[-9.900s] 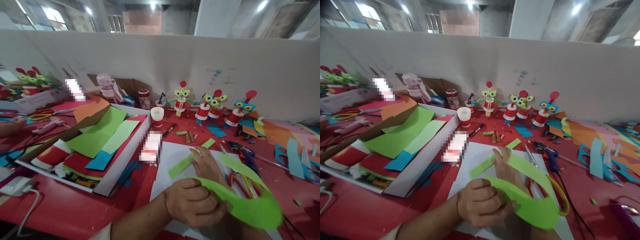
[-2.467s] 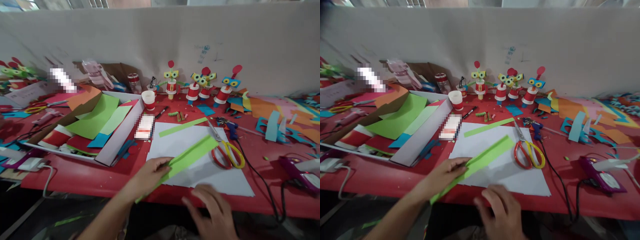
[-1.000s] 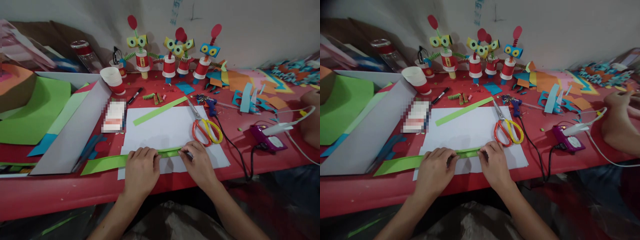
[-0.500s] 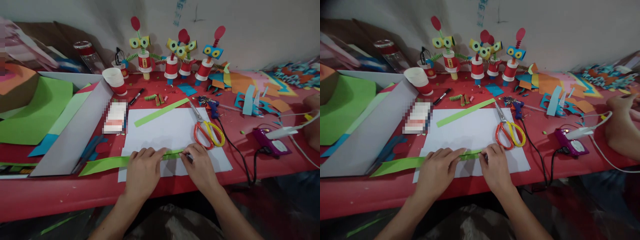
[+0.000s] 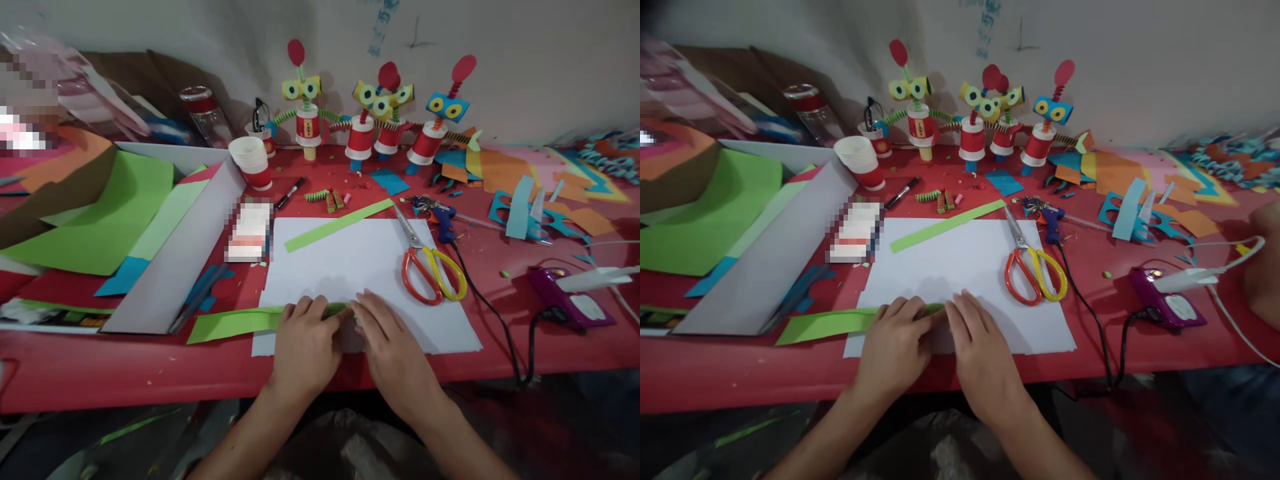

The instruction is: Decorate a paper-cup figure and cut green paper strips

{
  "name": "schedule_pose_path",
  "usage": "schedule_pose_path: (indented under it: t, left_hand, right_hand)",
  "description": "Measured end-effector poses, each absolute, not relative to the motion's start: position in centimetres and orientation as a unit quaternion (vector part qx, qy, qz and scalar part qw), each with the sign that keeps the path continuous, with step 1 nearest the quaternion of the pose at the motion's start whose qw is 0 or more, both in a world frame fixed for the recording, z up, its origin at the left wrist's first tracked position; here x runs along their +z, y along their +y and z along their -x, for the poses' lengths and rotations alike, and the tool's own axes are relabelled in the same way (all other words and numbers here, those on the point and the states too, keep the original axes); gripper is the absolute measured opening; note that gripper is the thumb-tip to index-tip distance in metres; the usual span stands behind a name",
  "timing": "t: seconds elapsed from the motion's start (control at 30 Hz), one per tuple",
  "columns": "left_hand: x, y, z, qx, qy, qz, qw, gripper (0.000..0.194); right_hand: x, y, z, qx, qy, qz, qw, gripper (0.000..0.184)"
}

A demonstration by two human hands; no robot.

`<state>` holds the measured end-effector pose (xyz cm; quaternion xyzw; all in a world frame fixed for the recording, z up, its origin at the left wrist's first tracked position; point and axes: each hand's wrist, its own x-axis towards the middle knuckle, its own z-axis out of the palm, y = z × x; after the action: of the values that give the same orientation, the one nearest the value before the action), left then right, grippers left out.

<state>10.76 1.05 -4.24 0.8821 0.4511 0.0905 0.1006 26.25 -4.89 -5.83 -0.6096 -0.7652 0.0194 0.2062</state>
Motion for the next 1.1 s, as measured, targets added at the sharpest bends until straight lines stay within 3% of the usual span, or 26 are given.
schedule_pose_path:
  t: [0.4,1.1]
  left_hand:
    - [-4.2,1.3,-8.3,0.135,0.533,-0.825,0.133,0.011]
    - [-5.1,3.3,1.0,0.140,0.566,-0.807,0.093,0.029]
  right_hand:
    - [-5.8,-5.9,-25.6,0.043,-0.792,0.599,0.105,0.064]
    - [-6.7,-5.9,-25.4,-0.020,-0.798,0.593,0.104,0.057]
